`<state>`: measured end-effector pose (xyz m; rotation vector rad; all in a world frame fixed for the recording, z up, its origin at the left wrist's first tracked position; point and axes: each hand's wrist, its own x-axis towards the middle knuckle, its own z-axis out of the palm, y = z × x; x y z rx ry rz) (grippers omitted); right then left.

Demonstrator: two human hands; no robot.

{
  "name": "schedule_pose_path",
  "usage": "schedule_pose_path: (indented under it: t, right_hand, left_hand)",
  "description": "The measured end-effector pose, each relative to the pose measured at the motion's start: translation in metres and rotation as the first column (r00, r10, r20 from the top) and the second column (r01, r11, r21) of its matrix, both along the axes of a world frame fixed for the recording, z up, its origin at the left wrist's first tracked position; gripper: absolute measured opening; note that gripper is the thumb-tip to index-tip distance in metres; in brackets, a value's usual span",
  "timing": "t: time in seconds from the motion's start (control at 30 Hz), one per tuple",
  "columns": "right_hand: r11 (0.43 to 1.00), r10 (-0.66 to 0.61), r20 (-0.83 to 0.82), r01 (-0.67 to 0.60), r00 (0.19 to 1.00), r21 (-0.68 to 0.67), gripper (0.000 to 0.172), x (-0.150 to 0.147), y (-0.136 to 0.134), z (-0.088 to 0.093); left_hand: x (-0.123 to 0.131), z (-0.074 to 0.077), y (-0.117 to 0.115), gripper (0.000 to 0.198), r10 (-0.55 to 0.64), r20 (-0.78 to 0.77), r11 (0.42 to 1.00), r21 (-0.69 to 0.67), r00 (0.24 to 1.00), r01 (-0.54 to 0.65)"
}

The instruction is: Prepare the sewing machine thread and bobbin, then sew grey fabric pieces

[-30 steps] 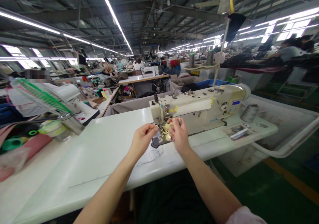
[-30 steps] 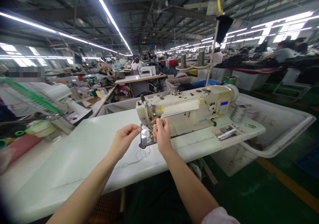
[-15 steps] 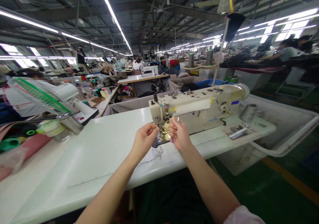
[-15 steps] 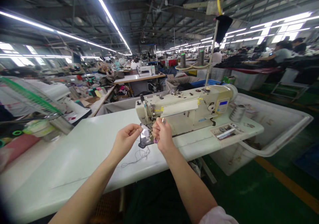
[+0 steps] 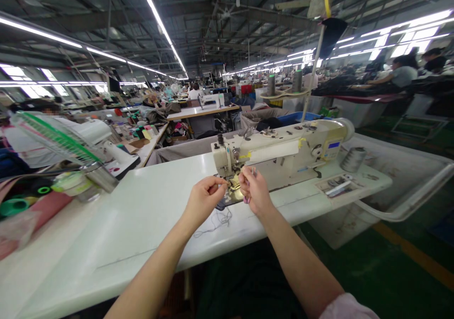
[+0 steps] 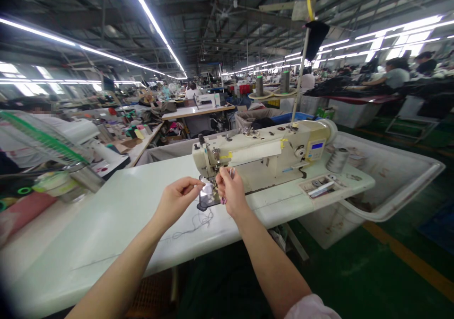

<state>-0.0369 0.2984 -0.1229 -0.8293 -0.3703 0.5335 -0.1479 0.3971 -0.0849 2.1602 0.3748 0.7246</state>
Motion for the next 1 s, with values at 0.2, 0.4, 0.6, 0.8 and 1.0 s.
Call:
schedule_pose_path:
  t: [0.2,0.4,0.6,0.8,1.0]
  right_hand:
    - [0.806,-0.453,0.489,0.577,0.745,-0.134,0.025,-0.005,-0.008,-0.022]
    - [0.762,-0.396,0.844,0.642,0.362,0.082,0.006,-0.028,-0.017,-0.018]
    - [0.723,-0.361,0.892,0.685,0.271,0.085,0.011,-0.029,-0.01,-0.018]
    - [0.69,-0.33,0.9,0.724,0.286,0.023,0.009,-0.025,-0.009,-0.017]
    - [0.718,-0.302,0.853,0.69,0.426,-0.091,0.006,-0.026,-0.008,-0.012]
  left_hand:
    - [0.001,-0.003,0.003,0.024,0.035,0.003,0.998,0.055,0.999,-0.035]
    - [0.002,-0.004,-0.001,0.023,0.068,0.007,0.99,0.125,0.998,-0.068]
    - [0.002,-0.002,-0.008,0.023,0.055,-0.003,0.992,0.113,0.999,-0.054]
    - [0.002,-0.002,-0.008,0.022,0.01,0.001,0.995,0.1,1.0,-0.01]
    - [0.004,-0.004,-0.009,0.023,-0.025,-0.012,0.99,0.141,1.0,0.026]
